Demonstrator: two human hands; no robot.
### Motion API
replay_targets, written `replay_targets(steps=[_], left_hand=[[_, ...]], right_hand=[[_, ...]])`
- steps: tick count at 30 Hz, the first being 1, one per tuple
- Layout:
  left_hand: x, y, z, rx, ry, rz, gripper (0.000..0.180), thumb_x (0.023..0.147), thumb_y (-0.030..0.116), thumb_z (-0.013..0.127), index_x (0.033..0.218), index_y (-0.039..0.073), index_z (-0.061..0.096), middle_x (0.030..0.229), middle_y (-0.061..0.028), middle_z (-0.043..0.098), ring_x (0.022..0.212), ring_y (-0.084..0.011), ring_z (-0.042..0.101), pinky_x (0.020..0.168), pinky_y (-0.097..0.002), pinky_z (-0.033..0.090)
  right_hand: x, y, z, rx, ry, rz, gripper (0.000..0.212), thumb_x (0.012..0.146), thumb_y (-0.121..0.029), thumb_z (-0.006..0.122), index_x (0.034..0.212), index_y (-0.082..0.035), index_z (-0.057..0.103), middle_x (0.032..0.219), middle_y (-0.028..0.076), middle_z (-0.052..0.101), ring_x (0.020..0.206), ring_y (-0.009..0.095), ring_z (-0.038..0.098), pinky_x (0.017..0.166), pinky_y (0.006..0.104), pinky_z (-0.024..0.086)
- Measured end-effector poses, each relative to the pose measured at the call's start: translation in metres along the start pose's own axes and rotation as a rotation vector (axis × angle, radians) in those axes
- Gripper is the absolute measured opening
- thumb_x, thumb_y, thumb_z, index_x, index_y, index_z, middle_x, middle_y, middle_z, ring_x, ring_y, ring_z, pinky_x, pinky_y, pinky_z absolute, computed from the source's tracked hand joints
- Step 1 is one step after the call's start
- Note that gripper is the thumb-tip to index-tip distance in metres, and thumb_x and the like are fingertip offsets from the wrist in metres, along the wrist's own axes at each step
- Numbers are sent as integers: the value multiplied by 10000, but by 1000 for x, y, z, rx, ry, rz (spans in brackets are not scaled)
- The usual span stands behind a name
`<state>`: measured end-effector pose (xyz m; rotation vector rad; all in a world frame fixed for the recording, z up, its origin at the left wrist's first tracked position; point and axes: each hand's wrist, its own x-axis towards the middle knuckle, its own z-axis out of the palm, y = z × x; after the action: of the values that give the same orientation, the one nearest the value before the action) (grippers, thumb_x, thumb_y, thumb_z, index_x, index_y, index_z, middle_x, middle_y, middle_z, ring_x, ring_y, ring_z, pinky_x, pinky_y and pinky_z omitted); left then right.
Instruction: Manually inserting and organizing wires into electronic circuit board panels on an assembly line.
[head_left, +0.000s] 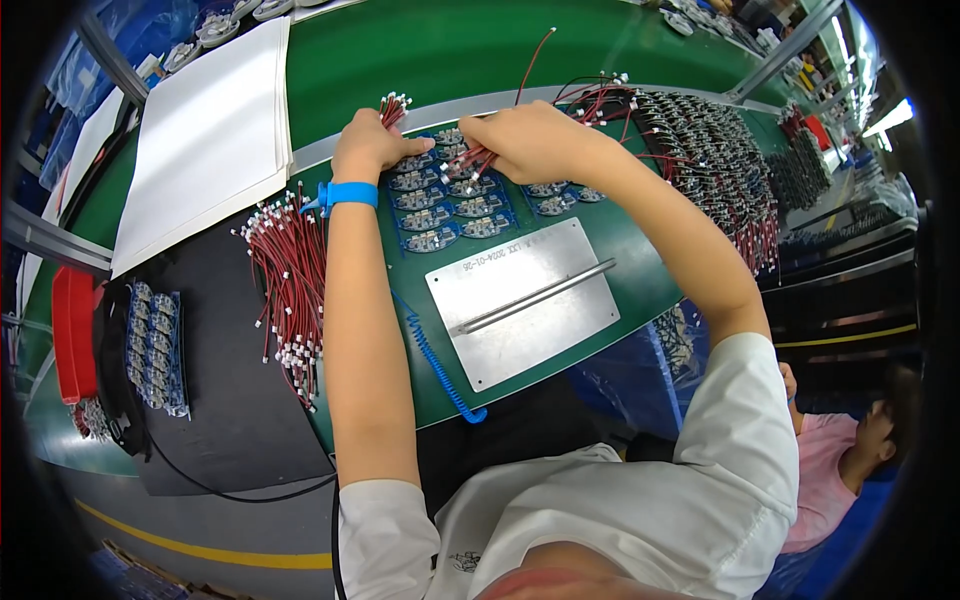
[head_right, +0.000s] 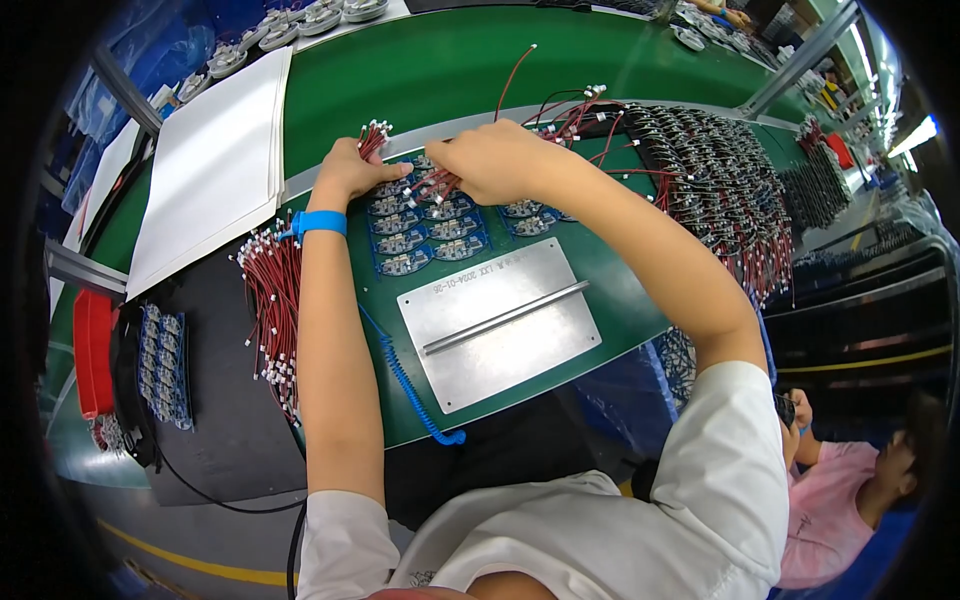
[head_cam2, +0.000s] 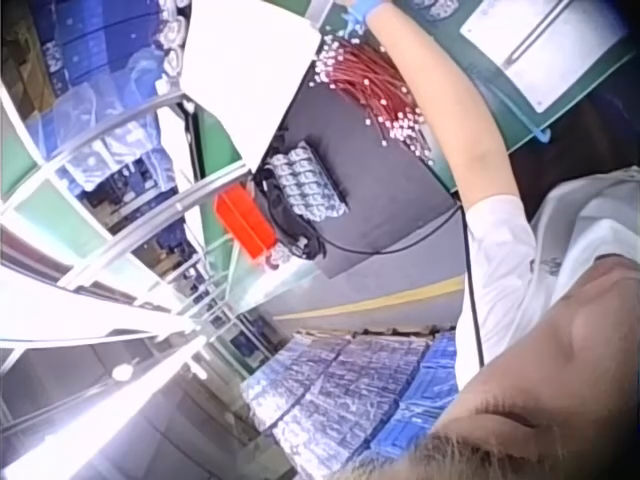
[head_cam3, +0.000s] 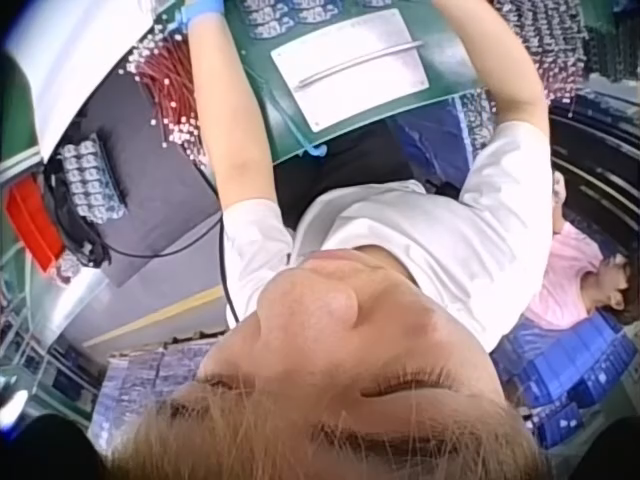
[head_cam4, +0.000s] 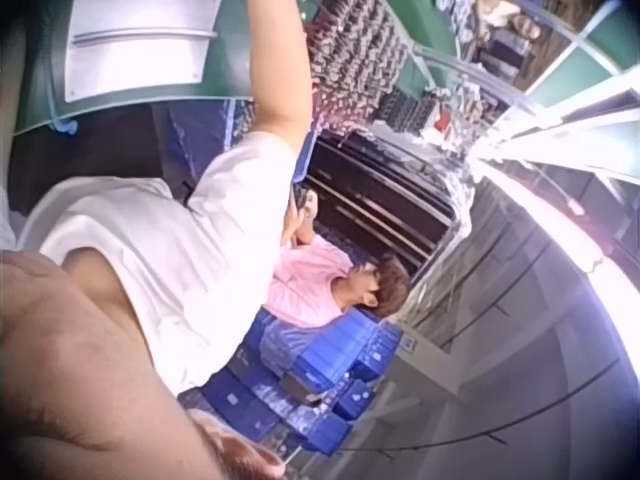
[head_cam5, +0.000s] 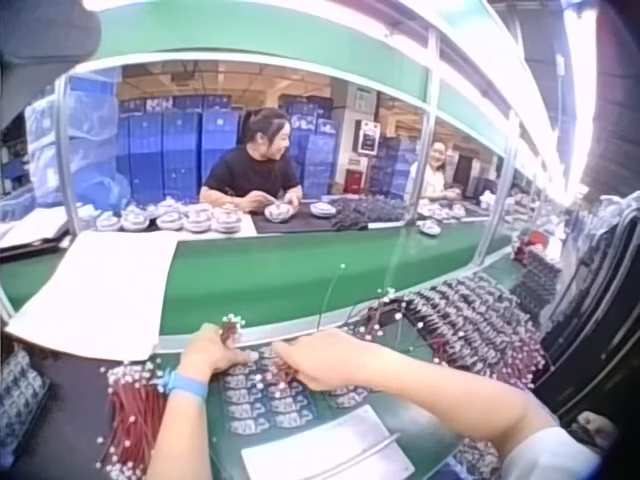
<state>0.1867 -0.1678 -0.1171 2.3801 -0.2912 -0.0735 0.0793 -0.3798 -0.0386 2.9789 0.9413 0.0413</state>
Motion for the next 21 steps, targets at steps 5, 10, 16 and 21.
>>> replay_targets(steps=[5, 10, 16, 21], left_hand=[[-1, 6, 0, 4, -19, 1, 564, 545, 423, 950, 616, 55, 529, 624, -74, 604, 556, -184, 555, 579, -334, 484], [-1, 4, 0, 10, -21, -14, 558, 549, 420, 948, 618, 54, 532, 627, -75, 607, 561, -177, 561, 578, -335, 485], [1, 5, -1, 0, -51, -55, 554, 509, 431, 955, 712, 45, 615, 760, -147, 696, 689, -284, 686, 685, -371, 544], [2, 7, -2, 20, -77, -51, 560, 508, 435, 957, 713, 44, 613, 756, -147, 696, 688, -283, 687, 681, -375, 543]], right_hand=[[4, 12, 2, 18, 39, 57, 147, 774, -162, 682, 903, -92, 690, 858, 120, 700, 802, 345, 671, 697, 452, 532], [11, 12, 7, 106, 87, 80, 159, 750, -163, 709, 886, -84, 729, 821, 100, 701, 792, 317, 676, 722, 427, 539], [14, 9, 5, 163, 23, 156, 173, 752, -146, 700, 900, -59, 722, 886, 98, 706, 837, 316, 676, 745, 423, 537], [12, 15, 15, 147, 82, 130, 187, 747, -161, 707, 915, -84, 737, 903, 111, 711, 862, 316, 684, 751, 421, 547]])
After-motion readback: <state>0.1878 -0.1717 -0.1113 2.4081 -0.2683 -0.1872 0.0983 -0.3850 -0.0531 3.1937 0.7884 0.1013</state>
